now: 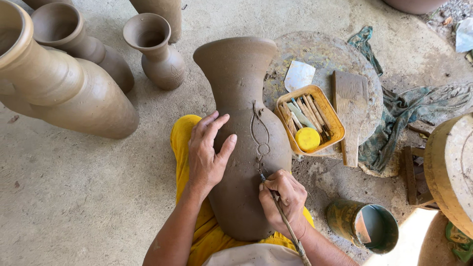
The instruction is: The person smooths the surface of a clay vase using a wooden block and then carves a floral pattern into the side with a pointed stylus.
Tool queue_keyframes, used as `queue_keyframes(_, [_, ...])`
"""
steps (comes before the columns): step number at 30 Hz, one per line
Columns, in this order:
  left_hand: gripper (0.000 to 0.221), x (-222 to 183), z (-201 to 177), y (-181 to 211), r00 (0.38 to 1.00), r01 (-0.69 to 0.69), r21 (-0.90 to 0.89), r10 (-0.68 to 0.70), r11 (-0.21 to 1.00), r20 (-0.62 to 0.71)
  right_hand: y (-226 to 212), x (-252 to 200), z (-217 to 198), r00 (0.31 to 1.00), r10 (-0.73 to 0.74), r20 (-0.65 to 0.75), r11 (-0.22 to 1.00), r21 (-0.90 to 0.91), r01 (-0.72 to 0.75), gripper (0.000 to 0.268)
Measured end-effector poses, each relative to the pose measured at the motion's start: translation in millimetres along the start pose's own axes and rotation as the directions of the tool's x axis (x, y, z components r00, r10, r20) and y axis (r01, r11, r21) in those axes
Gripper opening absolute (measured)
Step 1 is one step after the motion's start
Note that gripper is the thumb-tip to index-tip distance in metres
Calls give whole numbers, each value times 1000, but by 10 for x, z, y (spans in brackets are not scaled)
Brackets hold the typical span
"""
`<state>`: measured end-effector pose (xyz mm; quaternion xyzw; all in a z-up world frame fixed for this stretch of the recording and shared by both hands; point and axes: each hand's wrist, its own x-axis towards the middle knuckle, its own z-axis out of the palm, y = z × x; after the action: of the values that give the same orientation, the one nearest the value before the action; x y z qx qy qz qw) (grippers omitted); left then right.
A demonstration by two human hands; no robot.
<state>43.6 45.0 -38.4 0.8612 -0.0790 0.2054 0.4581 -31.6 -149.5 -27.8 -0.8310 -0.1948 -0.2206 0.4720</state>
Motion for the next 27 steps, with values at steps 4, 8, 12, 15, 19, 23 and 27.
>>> queue_keyframes(4, [51, 23, -13, 9, 1000, 22, -41, -21, 999, 22, 59, -61, -46, 999, -22, 28, 1000, 6, 22, 19])
queue_keyframes(8, [51, 21, -15, 13, 998, 50, -30, -49, 998, 46, 129, -158, -95, 998, -41, 51, 999, 31, 39, 20])
queue_keyframes(12, [52, 20, -23, 27, 998, 52, -44, -50, 998, 38, 224, -248, -131, 996, -37, 87, 998, 44, 33, 19])
queue_keyframes(15, [52, 2, -21, 25, 998, 51, -42, -49, 998, 36, 276, -338, -195, 993, -32, 112, 998, 64, 25, 19])
queue_keyframes(19, [53, -2, -37, 27, 999, 40, -31, -39, 999, 38, 299, -393, -305, 988, 41, 152, 983, 171, -67, 21])
queue_keyframes(23, [59, -25, -73, 48, 998, 9, -54, -6, 999, 60, 422, -198, -233, 975, 204, -89, 920, 359, -160, 23])
queue_keyframes(27, [63, -14, -124, 51, 997, 36, -79, -30, 996, 77, 454, -20, -70, 960, 268, -84, 883, 420, -210, 17])
